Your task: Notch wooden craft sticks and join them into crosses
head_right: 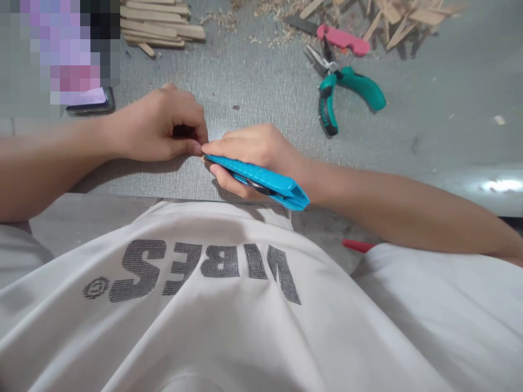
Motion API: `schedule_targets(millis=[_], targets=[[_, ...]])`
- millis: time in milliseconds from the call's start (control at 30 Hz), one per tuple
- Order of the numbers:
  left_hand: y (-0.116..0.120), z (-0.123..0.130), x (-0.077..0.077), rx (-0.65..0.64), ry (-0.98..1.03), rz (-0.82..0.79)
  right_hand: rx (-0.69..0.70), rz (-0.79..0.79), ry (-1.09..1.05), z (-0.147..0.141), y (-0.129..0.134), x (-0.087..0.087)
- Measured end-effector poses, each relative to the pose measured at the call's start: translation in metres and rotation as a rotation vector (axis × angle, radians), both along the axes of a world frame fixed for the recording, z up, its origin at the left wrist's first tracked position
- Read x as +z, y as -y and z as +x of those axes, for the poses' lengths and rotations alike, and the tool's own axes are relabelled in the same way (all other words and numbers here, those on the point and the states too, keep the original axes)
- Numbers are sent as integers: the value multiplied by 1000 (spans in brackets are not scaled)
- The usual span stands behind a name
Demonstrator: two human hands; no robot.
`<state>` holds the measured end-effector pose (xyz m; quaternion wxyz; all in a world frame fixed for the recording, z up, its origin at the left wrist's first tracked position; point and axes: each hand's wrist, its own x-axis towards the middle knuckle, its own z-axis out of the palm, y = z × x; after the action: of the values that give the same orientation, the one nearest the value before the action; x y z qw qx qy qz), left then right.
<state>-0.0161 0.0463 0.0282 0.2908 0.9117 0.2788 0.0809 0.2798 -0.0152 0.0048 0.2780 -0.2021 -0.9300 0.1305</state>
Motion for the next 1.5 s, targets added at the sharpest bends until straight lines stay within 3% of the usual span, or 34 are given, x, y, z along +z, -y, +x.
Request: schedule_targets(millis=[200, 367, 500, 667, 767, 900, 1033, 1167, 1267, 1500], targets=[[3, 6, -1, 164, -161, 93, -38, 0, 38, -4, -3, -5], [-5, -3, -19, 118, -142, 169, -129, -63, 90, 0, -2, -15], [-4, -6, -27, 118, -149, 235, -99, 57, 33, 2, 1, -18], [6, 10, -17, 201, -230, 244, -14, 195, -86, -4, 8, -8], [8, 16, -8, 162, -297, 171, -12, 190, -75, -5, 11, -6], [4, 7, 2, 72, -223, 147, -60, 168, -8, 7, 12, -13], [2, -5, 17, 58, -115, 28, -90, 245, 9, 18, 11, -16], [10, -2, 32, 116, -251, -27, -91, 349, -12, 18, 11, -10], [16, 2, 31, 128, -279, -39, -78, 344, -25, 16, 10, -8], [18, 3, 10, 134, -167, -27, 32, 217, -24, 17, 7, -14]])
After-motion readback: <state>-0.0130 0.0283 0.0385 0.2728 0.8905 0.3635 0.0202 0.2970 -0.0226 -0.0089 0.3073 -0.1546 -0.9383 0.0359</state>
